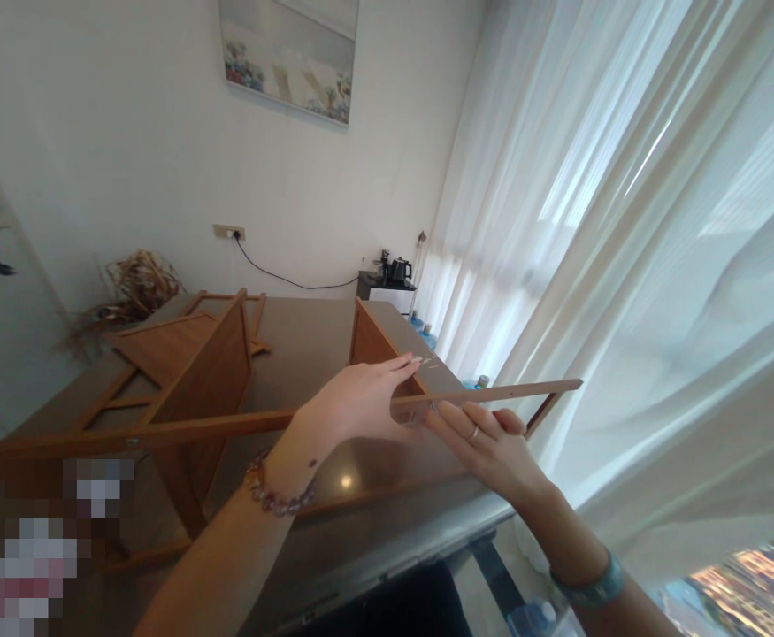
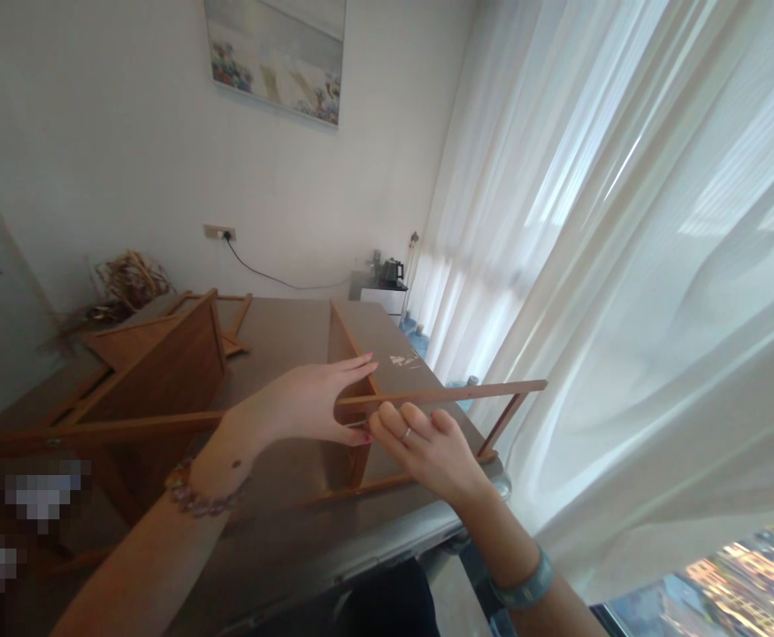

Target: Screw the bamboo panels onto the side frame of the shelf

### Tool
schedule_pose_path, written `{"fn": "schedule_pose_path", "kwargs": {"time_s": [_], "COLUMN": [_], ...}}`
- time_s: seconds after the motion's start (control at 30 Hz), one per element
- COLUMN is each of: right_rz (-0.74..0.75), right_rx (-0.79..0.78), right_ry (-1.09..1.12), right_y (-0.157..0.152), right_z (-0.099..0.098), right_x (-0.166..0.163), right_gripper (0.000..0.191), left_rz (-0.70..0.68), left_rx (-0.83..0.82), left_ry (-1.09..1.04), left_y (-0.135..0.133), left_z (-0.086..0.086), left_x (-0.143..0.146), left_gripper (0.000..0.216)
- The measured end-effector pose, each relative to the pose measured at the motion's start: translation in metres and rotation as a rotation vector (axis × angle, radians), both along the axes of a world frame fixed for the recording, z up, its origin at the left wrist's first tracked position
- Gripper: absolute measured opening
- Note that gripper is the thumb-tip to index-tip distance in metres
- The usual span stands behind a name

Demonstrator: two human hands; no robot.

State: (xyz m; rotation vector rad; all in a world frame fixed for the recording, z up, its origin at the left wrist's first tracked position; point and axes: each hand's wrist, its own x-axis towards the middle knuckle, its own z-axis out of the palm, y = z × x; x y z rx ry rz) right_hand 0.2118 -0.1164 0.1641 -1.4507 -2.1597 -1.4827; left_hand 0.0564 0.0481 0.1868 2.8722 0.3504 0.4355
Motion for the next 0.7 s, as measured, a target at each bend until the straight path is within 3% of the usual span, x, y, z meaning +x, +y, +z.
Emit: {"fn": "schedule_pose_path", "kwargs": {"time_s": [0.1, 0.2, 0.33, 0.43, 0.5, 0.6, 0.7], "right_rz": [0.029, -0.001, 0.065, 0.207, 0.299, 0.227, 0.005], "right_rx": [-0.12, -0.193, -0.053, 0.018, 0.019, 0.071, 0.229], "right_ry": [0.074, 0.3, 0.851, 1.35, 1.57, 1.582, 1.293], "right_y": [0.006, 0.013, 0.022, 0.028, 0.03, 0.028, 0.023], "right_z": [0.005, -0.002, -0.02, -0.031, -0.037, -0.045, -0.051], "right_x": [-0.004, -0.007, -0.01, -0.016, -0.018, -0.015, -0.007], "right_gripper": [0.02, 0.016, 0.005, 0.031, 0.041, 0.027, 0.02], "left_rz": [-0.007, -0.017, -0.007, 0.003, 0.004, 0.004, 0.002], "left_rx": [-0.003, -0.011, -0.018, -0.022, -0.017, -0.008, -0.008], "left_ry": [0.011, 0.018, 0.02, 0.039, 0.049, 0.053, 0.055], "left_y": [0.001, 0.002, 0.001, -0.002, -0.003, -0.003, -0.003], "left_z": [-0.001, -0.002, 0.001, 0.004, 0.006, 0.006, 0.005], "left_x": [0.0, 0.0, -0.001, -0.001, -0.001, -0.001, -0.002], "left_gripper": [0.104, 0.11, 0.11, 0.107, 0.107, 0.107, 0.108]}}
